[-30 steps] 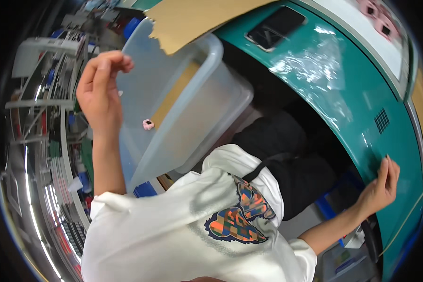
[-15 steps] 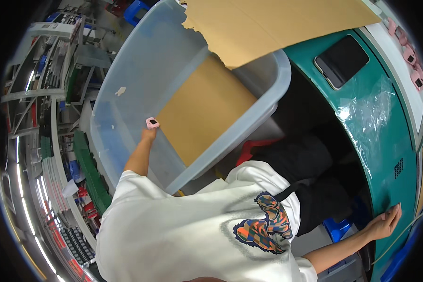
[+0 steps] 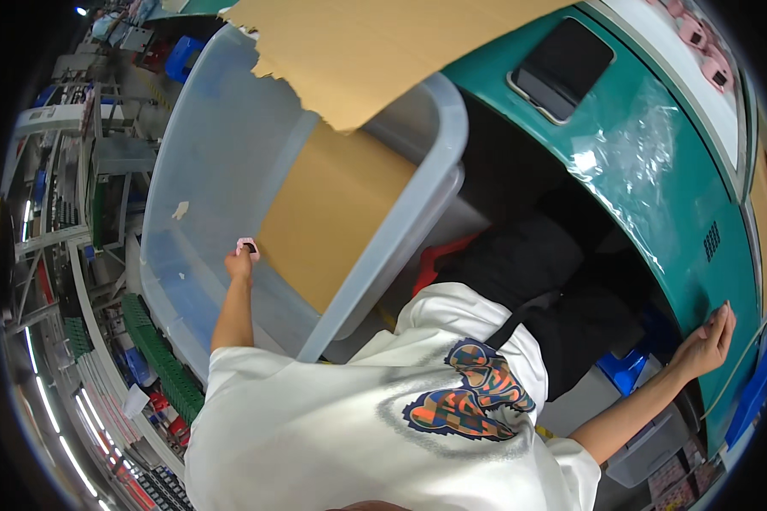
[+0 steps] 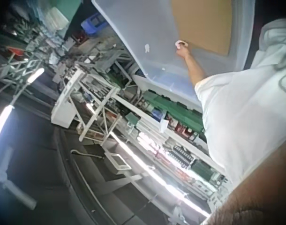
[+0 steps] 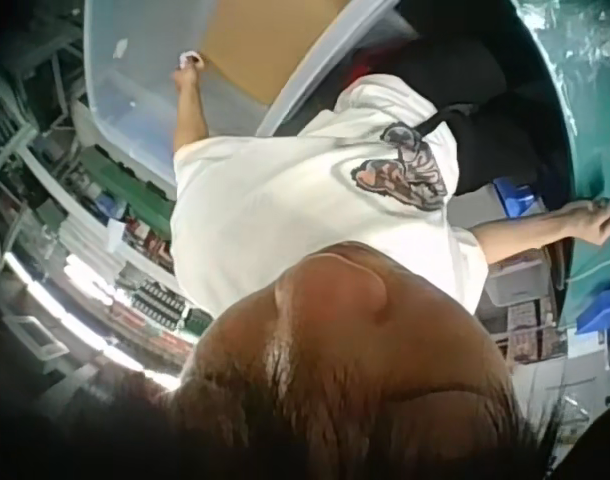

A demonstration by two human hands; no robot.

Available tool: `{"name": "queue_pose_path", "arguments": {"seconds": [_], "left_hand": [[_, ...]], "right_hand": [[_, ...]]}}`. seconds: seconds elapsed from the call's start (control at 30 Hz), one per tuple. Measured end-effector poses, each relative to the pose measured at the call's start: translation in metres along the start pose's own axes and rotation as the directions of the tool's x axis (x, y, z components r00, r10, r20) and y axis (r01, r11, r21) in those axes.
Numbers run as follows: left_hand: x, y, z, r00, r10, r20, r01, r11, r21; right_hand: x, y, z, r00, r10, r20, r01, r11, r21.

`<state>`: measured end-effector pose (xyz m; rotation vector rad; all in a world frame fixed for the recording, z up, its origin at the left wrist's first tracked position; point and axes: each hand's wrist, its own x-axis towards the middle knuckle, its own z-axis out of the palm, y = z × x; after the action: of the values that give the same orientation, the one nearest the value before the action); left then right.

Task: The user is seen assembling small pink electronic devices, likely toy cameras, by attaching buttons and outer casings at a manual assembly station.

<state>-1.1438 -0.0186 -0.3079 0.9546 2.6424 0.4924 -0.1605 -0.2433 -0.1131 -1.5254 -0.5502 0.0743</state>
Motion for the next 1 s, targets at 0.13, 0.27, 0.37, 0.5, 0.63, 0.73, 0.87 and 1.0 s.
{"name": "queue_pose_path", "arguments": {"seconds": [0.13,0.27,0.37,0.5,0.63,0.73,0.87,1.0], "left_hand": [[-0.045,0.089,-0.042,0.981,0.130,0.144,-0.066,0.923,-0.380],[-0.176,0.218,-0.119,0.908,0.363,0.210,-0.120,0.706,-0.698],[-0.295,0.317,-0.151,0.799,0.582,0.151,-0.269,0.571,-0.775],[-0.423,0.382,-0.125,0.389,0.878,0.279,-0.438,0.443,-0.782],[-0.525,0.408,-0.074,0.008,0.891,0.454,-0.178,0.448,-0.876],[-0.566,0.407,-0.047,-0.125,0.812,0.571,-0.067,0.567,-0.821],[-0.599,0.407,-0.042,-0.343,0.727,0.595,-0.074,0.610,-0.789],[-0.611,0.407,-0.040,-0.412,0.731,0.544,-0.107,0.553,-0.826]], "right_hand": [[-0.012,-0.006,0.007,0.995,-0.092,0.022,0.092,0.996,0.005],[-0.022,-0.009,0.020,0.983,-0.178,0.037,0.177,0.984,0.021],[-0.034,-0.026,0.027,0.942,-0.322,0.093,0.324,0.946,-0.011],[-0.066,-0.089,0.057,0.859,-0.442,0.260,0.463,0.886,-0.022],[-0.091,-0.136,0.085,0.708,-0.537,0.458,0.513,0.837,0.189],[-0.098,-0.137,0.085,0.612,-0.641,0.463,0.612,0.755,0.236],[-0.108,-0.139,0.061,0.603,-0.585,0.543,0.622,0.770,0.138],[-0.111,-0.144,0.044,0.591,-0.564,0.577,0.659,0.750,0.058]]}}
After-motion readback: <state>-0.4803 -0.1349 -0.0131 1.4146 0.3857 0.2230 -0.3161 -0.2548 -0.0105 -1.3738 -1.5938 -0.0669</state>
